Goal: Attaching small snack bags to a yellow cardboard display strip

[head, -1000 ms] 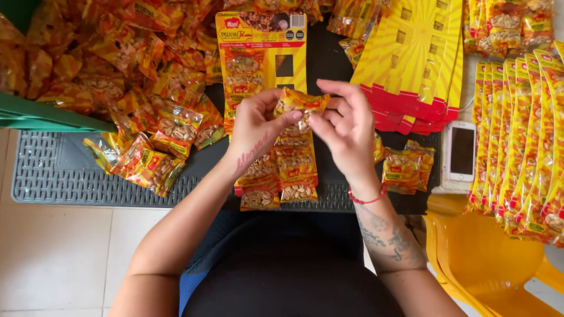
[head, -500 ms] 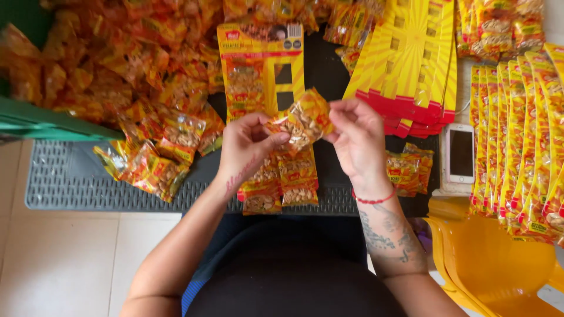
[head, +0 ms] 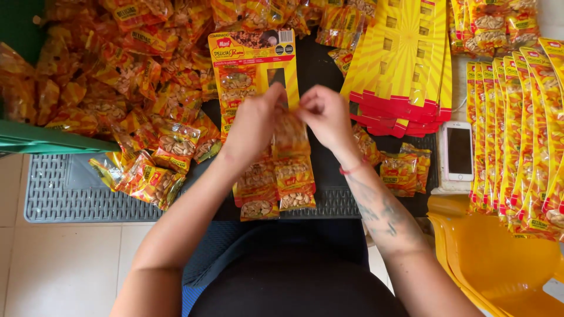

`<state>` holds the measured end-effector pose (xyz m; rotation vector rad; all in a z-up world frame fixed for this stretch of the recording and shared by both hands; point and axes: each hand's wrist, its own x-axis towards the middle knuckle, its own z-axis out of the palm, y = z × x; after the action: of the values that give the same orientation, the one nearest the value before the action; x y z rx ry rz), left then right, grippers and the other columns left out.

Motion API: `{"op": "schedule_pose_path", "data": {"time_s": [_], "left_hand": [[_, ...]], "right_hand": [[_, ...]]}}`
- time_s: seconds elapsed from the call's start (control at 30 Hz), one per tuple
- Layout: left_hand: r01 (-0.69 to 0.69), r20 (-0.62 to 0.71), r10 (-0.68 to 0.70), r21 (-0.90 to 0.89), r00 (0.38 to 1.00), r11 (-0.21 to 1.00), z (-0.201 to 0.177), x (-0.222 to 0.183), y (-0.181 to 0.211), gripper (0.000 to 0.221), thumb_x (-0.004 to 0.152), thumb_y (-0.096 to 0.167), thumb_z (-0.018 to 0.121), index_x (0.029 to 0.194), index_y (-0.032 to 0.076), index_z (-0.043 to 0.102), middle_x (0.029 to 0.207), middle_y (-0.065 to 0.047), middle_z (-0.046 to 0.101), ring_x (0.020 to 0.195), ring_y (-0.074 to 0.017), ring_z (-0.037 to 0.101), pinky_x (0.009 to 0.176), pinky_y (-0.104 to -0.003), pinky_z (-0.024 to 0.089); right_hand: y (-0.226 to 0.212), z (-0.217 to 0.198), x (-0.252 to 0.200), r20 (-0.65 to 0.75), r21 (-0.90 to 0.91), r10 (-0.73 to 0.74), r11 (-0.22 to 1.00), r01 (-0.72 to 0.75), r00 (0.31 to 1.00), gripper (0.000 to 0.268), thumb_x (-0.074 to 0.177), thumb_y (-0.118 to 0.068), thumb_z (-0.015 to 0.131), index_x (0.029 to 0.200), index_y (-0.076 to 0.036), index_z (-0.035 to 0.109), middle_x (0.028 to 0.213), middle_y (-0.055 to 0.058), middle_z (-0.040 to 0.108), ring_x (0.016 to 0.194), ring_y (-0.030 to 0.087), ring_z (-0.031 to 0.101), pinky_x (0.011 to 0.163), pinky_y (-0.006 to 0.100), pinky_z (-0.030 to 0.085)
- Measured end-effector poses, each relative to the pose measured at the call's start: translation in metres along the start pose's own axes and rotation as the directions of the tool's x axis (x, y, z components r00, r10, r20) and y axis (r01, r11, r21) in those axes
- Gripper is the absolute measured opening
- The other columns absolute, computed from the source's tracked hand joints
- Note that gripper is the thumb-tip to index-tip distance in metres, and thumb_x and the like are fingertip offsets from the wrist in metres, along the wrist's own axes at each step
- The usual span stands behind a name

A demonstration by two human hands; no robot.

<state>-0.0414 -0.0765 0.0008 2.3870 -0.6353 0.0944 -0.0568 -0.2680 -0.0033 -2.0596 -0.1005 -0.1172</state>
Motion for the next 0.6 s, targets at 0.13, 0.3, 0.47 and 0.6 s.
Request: {"op": "schedule_pose_path", "data": {"time_s": [0.13, 0.3, 0.47, 0.6], "left_hand": [[-0.016, -0.081, 0.033, 0.193, 0.996, 0.981, 0.030, 0.024, -0.030, 0.020, 0.088, -0.003, 0.066, 0.097, 0.014, 0.059, 0.084, -0.011, 0.072, 0.075, -0.0353, 0.075, 0.065, -0.044, 0.061], [-0.144, -0.210, 0.224, 0.340, 0.952, 0.929, 0.010, 0.012, 0.011, 0.028, 0.083, -0.010, 0.070, 0.108, 0.003, 0.065, 0.110, -0.018, 0.060, 0.102, -0.0413, 0.067, 0.076, -0.044, 0.060], [-0.194, 0.014, 0.198, 0.283, 0.980, 0.939, 0.053, -0.021, 0.015, 0.071, 0.088, 0.059, 0.066, 0.137, 0.008, 0.060, 0.147, -0.020, 0.054, 0.137, -0.0402, 0.049, 0.115, -0.052, 0.037], [-0.015, 0.087, 0.037, -0.238, 0.996, 0.971, 0.010, -0.017, 0.025, 0.065, 0.099, 0.048, 0.059, 0.147, 0.004, 0.051, 0.154, -0.024, 0.048, 0.145, -0.0406, 0.042, 0.119, -0.050, 0.030]], "right_hand": [[0.029, 0.028, 0.039, -0.089, -0.271, -0.159, 0.954, 0.130, 0.983, 0.019, 0.072, -0.006, 0.085, 0.085, -0.013, 0.072, 0.069, 0.003, 0.074, 0.070, 0.025, 0.074, 0.066, 0.035, 0.058], [0.003, -0.007, 0.067, -0.156, -0.571, -0.339, 0.798, 0.195, 0.928, 0.046, 0.069, -0.005, 0.091, 0.108, -0.003, 0.067, 0.103, 0.018, 0.065, 0.102, 0.042, 0.062, 0.089, 0.050, 0.053], [0.061, -0.045, 0.138, -0.042, -0.772, -0.292, 0.617, 0.155, 0.955, 0.063, 0.083, -0.018, 0.081, 0.137, -0.008, 0.051, 0.139, 0.022, 0.045, 0.126, 0.046, 0.039, 0.103, 0.054, 0.036], [0.041, -0.066, 0.150, -0.238, -0.314, -0.363, 0.907, 0.282, 0.901, 0.029, 0.089, 0.020, 0.063, 0.103, -0.004, 0.052, 0.095, 0.010, 0.063, 0.066, 0.012, 0.058, 0.051, 0.020, 0.047]]}}
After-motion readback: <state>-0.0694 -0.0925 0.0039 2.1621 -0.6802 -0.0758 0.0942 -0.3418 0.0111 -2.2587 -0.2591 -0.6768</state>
